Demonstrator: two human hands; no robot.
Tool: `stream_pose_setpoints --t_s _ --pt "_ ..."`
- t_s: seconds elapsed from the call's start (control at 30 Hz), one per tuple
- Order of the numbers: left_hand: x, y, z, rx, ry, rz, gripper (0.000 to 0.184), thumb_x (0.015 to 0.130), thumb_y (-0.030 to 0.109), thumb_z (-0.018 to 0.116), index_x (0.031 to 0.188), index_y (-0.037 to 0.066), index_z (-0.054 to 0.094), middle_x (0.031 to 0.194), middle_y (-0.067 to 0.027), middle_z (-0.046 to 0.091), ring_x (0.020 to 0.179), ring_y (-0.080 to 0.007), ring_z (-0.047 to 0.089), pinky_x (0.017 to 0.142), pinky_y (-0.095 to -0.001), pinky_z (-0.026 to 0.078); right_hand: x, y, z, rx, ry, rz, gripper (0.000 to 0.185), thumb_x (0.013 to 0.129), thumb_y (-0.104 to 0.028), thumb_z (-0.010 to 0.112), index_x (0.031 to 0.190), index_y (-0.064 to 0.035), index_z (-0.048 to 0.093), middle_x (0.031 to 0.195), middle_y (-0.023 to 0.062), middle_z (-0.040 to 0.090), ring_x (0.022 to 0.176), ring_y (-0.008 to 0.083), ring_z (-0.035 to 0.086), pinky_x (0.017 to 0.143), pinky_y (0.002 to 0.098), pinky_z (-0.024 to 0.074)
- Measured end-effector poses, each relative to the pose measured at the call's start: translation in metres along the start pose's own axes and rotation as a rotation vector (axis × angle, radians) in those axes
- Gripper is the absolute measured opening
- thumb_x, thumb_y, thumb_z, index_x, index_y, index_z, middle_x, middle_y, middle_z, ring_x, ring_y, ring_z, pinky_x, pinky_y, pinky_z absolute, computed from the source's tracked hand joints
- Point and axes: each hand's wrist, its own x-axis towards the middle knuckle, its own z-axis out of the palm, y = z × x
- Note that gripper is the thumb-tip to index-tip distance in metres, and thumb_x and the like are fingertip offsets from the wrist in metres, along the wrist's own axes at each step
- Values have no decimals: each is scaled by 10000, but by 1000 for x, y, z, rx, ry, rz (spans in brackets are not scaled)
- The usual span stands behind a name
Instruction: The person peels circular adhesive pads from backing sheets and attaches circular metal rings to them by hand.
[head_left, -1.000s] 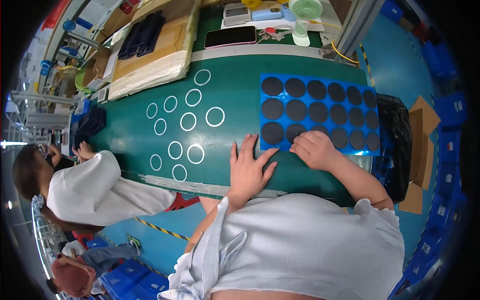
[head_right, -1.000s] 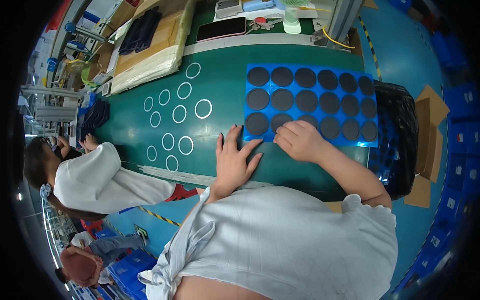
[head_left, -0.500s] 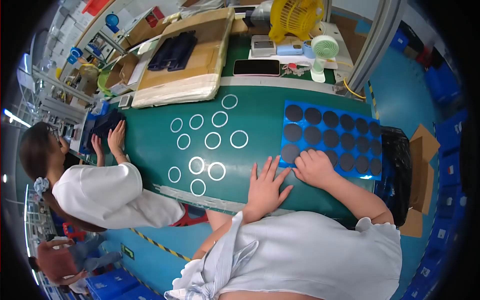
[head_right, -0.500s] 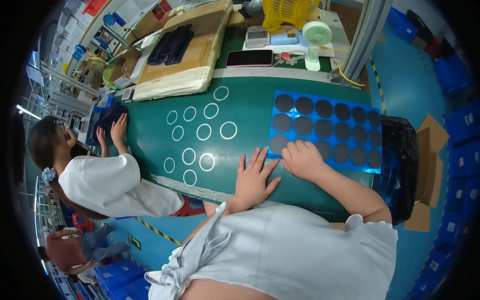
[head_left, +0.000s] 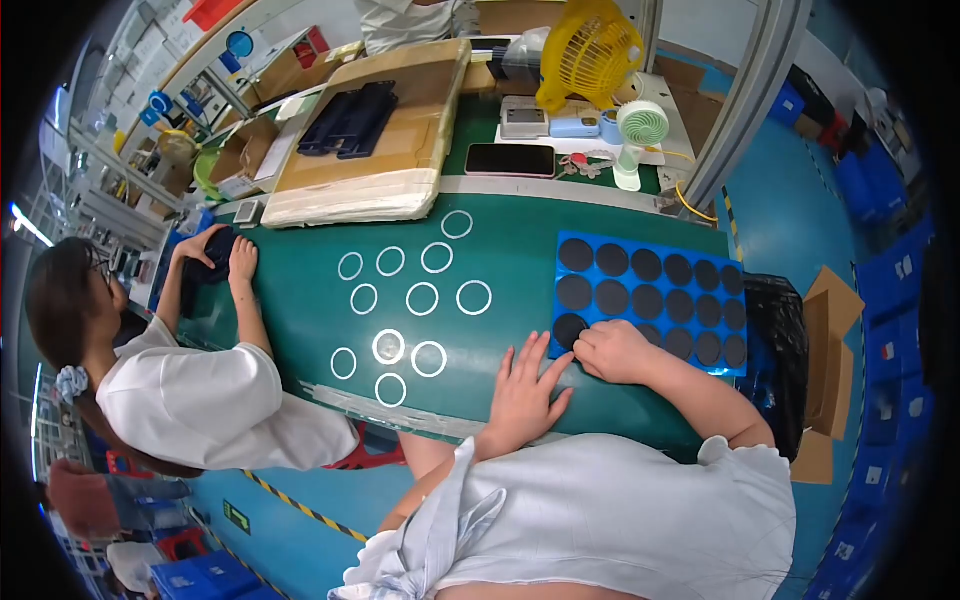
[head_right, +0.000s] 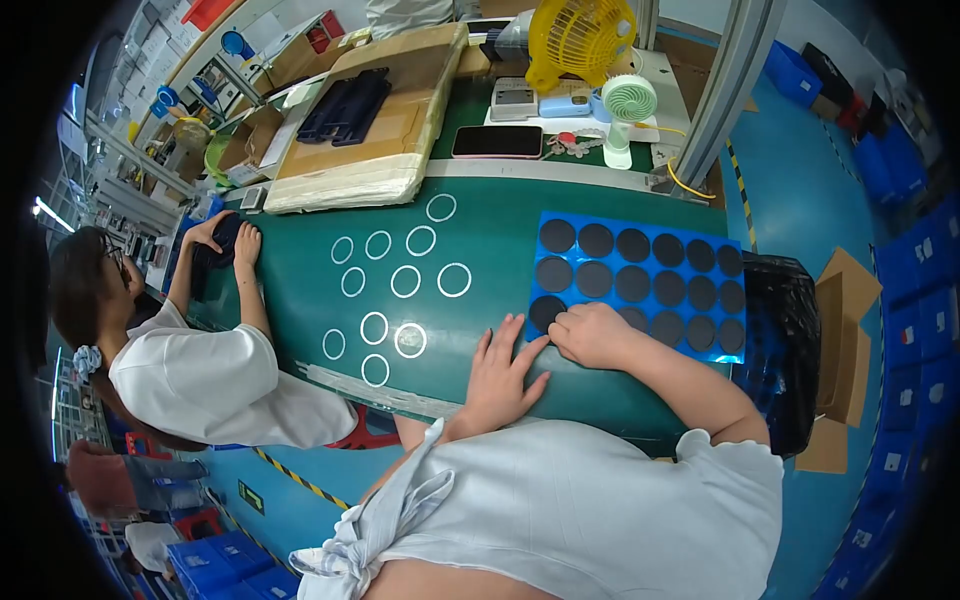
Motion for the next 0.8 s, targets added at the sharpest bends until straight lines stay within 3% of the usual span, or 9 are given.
stream_pose_setpoints --t_s 0.13,0.47,0.8 --pt "1 2 0 -11 -4 26 433 720 247 565 1121 141 440 1259 -157 290 1170 -299 293 924 -464 256 -5 -1 1 66 173 7 127 620 -131 569 618 -78 454 588 37 454 541 194 476 470 306 403" --pt "1 -3 -7 -68 -77 8 434 734 234 527 1132 100 414 1299 -145 254 1171 -260 310 922 -432 273 -1 -1 4 38 170 -3 154 581 -130 586 598 -92 437 583 32 429 533 192 465 447 311 393" --pt "0 -18 0 -53 -77 115 461 732 307 515 1128 85 441 1273 -91 323 1177 -219 307 918 -429 270 -2 6 -12 217 239 97 130 589 -13 539 559 -32 414 580 107 453 508 269 466 454 345 385"
